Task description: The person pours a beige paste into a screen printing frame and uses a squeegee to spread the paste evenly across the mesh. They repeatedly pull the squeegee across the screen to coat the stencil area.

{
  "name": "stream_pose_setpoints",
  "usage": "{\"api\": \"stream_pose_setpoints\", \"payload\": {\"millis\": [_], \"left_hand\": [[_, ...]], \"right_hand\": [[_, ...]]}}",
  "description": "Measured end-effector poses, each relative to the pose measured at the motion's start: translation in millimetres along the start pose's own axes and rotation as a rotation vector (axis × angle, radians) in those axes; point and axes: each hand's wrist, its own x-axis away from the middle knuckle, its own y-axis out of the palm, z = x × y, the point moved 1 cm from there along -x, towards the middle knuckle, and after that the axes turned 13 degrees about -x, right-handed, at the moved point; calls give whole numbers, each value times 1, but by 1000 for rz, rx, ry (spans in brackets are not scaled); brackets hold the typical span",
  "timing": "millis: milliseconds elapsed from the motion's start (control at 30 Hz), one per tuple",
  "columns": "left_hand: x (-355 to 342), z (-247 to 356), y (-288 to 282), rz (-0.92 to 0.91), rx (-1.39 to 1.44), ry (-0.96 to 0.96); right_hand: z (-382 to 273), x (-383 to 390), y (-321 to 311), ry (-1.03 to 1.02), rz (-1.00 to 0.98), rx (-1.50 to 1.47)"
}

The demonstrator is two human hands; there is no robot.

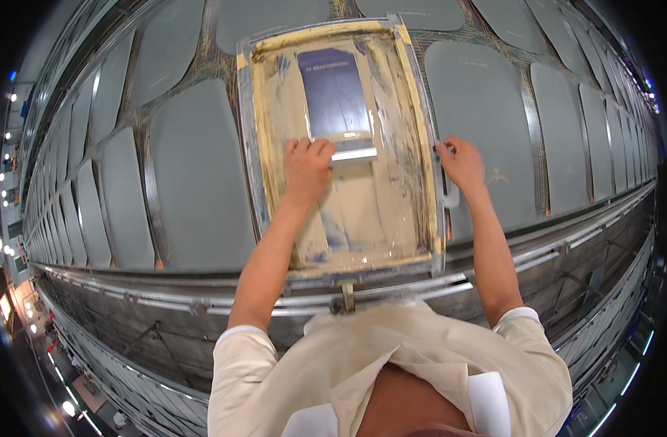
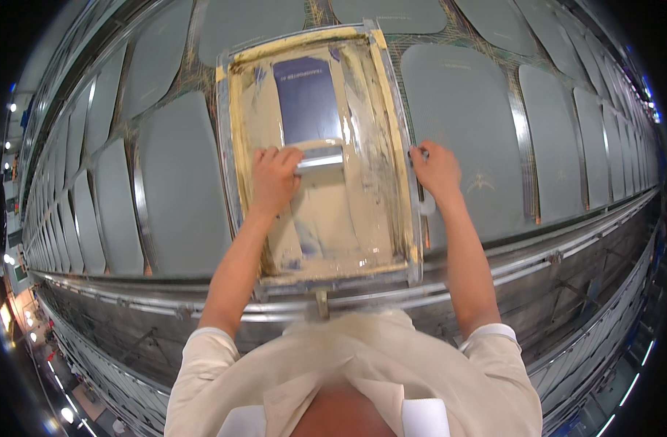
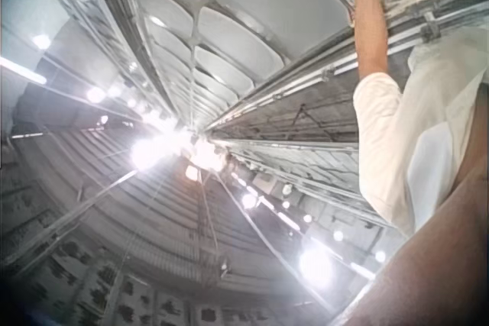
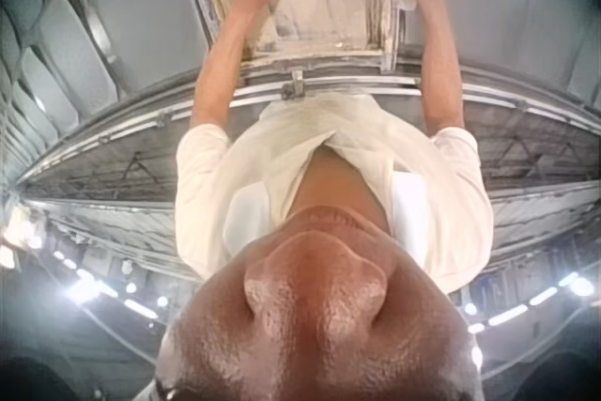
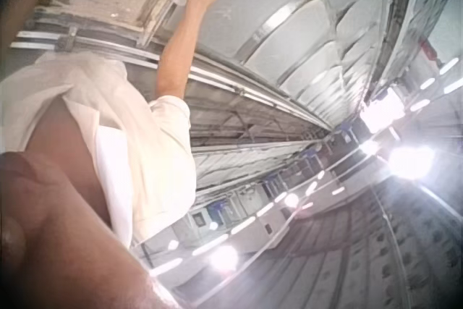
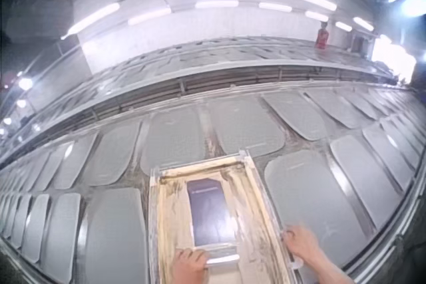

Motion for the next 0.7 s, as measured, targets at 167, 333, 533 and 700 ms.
{"api": "stream_pose_setpoints", "payload": {"millis": [167,333,533,700], "left_hand": [[-126,-77,49,67,-20,33],[-198,-109,47,-121,101,1],[-241,-136,65,-425,93,-81],[-220,-123,60,-407,97,-78]], "right_hand": [[-81,-84,9,-491,-14,-260],[-168,-172,33,-874,-222,-133],[-204,-240,81,-638,-448,296],[-193,-216,87,-702,-418,245]]}}
